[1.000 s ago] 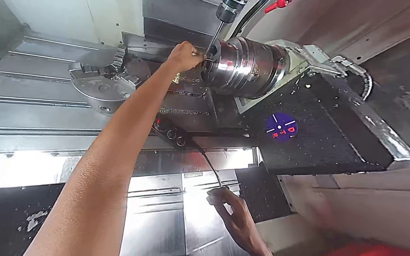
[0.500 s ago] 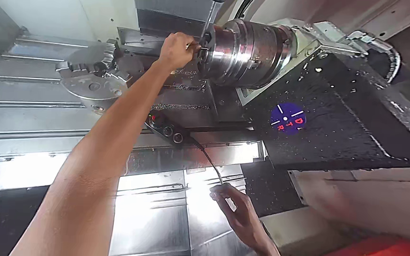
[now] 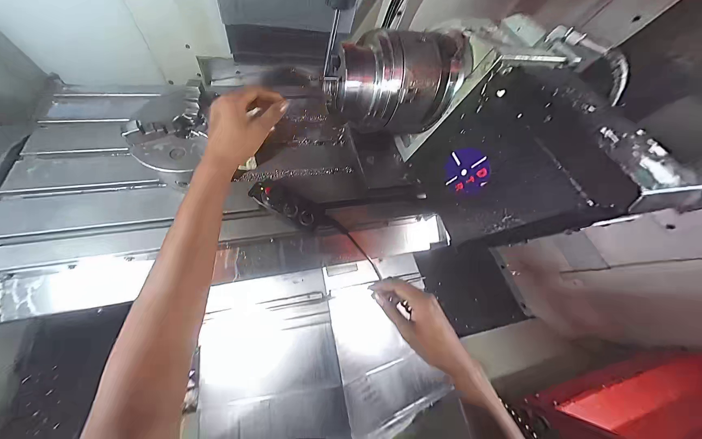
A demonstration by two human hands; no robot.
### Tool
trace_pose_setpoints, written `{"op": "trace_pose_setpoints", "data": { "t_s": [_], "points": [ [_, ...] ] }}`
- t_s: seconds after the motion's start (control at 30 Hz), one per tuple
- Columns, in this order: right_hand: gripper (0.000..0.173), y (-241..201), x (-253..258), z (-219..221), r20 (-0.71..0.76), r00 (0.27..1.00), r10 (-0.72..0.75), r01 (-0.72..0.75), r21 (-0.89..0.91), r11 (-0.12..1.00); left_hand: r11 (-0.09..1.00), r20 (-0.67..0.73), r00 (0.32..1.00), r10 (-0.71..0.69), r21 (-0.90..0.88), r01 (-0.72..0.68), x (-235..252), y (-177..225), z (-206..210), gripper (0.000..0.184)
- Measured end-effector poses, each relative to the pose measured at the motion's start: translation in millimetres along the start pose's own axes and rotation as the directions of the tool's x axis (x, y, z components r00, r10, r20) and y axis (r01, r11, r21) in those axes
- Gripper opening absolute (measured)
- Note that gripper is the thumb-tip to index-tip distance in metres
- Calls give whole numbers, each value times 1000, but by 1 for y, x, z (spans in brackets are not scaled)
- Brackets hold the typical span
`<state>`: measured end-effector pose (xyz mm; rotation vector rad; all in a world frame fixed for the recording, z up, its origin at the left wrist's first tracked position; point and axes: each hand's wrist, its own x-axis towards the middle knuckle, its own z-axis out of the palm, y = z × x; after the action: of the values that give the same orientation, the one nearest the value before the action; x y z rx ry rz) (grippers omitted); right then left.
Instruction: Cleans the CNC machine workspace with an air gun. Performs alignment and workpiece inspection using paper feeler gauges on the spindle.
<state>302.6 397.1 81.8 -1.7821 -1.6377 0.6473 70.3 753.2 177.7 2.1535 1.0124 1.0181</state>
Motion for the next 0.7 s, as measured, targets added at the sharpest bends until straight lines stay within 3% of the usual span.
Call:
{"op": "trace_pose_setpoints", "data": {
  "t_s": [0.1,0.23,0.3,0.4,0.47,0.53,0.63,0.7],
  "points": [
    [29,-6,32,-2,61,997,-51,49,30,998,978,-44,984,-172,-131,165,-118,22,-14,30],
    [38,-20,111,20,146,983,-109,115,-39,993,834,62,890,-452,-325,446,-286,26,32,27],
    [40,-31,152,35,209,972,-104,127,-102,987,735,174,803,-570,-329,593,-373,29,66,25],
    [37,-33,200,68,217,954,-207,257,-234,938,607,344,642,-685,-218,764,-478,47,100,23],
    [28,-36,214,81,206,949,-238,289,-272,918,533,436,529,-728,-124,837,-514,64,106,29],
    [22,-39,220,81,231,936,-265,328,-303,895,467,479,466,-744,-126,875,-532,71,111,34],
    [19,-42,224,73,321,890,-324,432,-365,825,385,485,416,-769,-167,908,-537,64,119,33],
    [18,-43,228,69,379,840,-388,523,-374,766,376,478,421,-771,-192,907,-531,54,123,32]
  ]
}}
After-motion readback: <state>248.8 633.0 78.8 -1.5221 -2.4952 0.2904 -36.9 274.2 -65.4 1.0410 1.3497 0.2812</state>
